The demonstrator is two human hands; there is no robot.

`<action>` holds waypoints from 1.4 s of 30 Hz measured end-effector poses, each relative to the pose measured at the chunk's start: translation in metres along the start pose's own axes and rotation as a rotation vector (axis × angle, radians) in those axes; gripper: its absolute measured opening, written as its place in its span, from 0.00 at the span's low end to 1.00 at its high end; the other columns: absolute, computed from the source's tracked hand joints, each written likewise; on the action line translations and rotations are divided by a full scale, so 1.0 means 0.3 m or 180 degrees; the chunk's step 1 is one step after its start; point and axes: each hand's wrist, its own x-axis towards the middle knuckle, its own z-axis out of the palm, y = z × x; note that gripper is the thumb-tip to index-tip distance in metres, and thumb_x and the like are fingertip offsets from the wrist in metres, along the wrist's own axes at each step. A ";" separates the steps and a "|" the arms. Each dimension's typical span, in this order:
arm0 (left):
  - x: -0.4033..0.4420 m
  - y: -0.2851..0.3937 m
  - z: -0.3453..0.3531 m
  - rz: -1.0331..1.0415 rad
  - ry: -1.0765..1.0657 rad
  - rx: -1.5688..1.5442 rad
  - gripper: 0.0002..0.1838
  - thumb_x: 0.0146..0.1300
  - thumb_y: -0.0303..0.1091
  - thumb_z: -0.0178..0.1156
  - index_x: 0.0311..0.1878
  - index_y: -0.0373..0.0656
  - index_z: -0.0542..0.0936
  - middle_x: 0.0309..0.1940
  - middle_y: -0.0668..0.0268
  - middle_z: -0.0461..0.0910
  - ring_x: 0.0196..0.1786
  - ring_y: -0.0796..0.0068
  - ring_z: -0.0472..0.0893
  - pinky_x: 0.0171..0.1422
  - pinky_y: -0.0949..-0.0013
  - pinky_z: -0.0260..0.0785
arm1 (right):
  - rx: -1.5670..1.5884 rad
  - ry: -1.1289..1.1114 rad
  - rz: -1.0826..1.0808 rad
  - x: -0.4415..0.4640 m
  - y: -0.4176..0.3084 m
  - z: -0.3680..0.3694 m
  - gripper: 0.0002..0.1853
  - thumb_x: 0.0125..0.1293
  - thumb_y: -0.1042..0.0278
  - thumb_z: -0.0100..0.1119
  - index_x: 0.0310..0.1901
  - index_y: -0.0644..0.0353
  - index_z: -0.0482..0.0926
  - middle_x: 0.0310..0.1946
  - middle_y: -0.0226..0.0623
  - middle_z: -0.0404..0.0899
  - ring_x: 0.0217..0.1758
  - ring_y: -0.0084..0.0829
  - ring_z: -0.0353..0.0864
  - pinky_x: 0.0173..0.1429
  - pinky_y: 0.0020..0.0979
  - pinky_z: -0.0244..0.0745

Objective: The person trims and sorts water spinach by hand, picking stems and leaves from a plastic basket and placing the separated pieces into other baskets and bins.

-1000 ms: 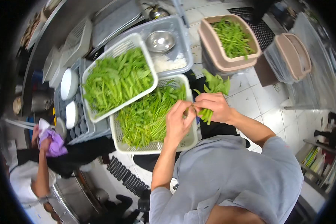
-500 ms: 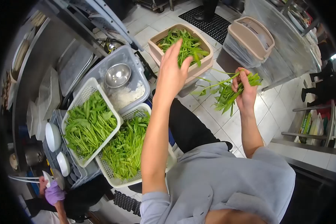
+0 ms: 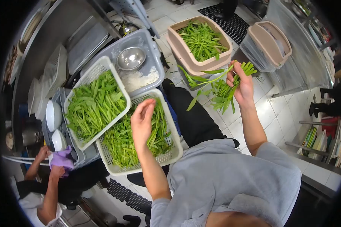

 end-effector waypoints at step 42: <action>-0.422 -0.317 -0.434 -0.0990 0.1175 0.2469 0.08 0.66 0.30 0.60 0.45 0.38 0.78 0.39 0.52 0.84 0.43 0.53 0.83 0.45 0.58 0.74 | -0.1589 -0.0766 -0.0666 0.000 0.177 0.191 0.12 0.75 0.64 0.56 0.42 0.66 0.82 0.27 0.26 0.72 0.31 0.19 0.70 0.43 0.24 0.69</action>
